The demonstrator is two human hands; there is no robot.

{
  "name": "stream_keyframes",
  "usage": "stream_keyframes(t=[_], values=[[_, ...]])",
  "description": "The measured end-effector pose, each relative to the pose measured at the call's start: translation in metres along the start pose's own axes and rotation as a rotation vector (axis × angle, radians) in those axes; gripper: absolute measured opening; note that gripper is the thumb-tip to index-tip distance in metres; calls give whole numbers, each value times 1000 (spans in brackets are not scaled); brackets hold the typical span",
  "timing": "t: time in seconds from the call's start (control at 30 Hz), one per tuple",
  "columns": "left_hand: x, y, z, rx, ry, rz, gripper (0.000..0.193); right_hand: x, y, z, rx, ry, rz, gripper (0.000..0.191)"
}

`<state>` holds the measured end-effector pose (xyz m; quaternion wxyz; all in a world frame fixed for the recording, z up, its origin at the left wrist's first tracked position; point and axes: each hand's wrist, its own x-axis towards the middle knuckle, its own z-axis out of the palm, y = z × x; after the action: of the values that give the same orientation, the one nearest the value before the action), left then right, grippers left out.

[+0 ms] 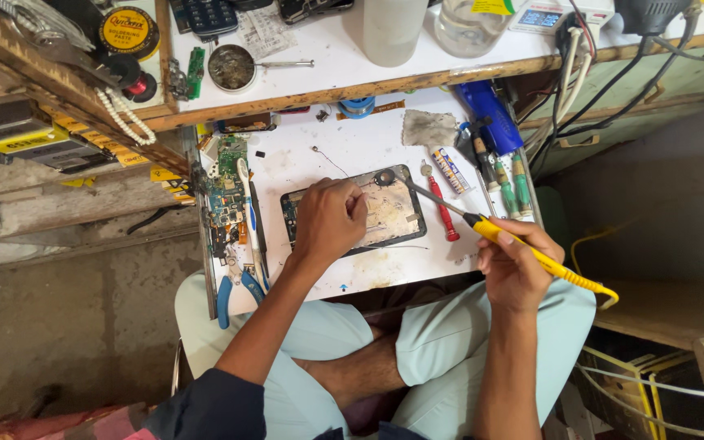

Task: The person sits cross-legged at a repair bench and solders components on a disassembled phone motherboard. They hold the board steady with one hand, feed solder wire from a blue spool, and use a yellow soldering iron to rework connections, occasionally picking at the board with a small tool.

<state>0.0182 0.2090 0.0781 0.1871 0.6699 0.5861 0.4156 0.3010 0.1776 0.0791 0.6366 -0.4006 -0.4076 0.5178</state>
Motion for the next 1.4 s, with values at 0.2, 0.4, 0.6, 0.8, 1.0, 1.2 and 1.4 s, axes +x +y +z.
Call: stream_keyframes(t=[0.2,0.4,0.6,0.8,1.0,1.2,1.4], values=[[2,0,4,20,-13,-69,15,-5,-13,14,-174,-91,-1,26],[4,0,7,38,-41,-142,15,-7,-17,23,-331,-87,-12,21],[7,0,8,38,-68,-188,16,-8,-17,26,-381,-105,-27,20],[8,-1,6,17,-88,-198,15,-8,-18,27,-373,-149,-43,20],[8,-2,6,17,-111,-216,16,-8,-18,29,-386,-160,-39,20],[9,-3,6,2,-97,-205,14,-7,-18,30,-386,-168,-36,20],[9,-2,5,9,-118,-224,14,-8,-19,29,-385,-152,-17,21]])
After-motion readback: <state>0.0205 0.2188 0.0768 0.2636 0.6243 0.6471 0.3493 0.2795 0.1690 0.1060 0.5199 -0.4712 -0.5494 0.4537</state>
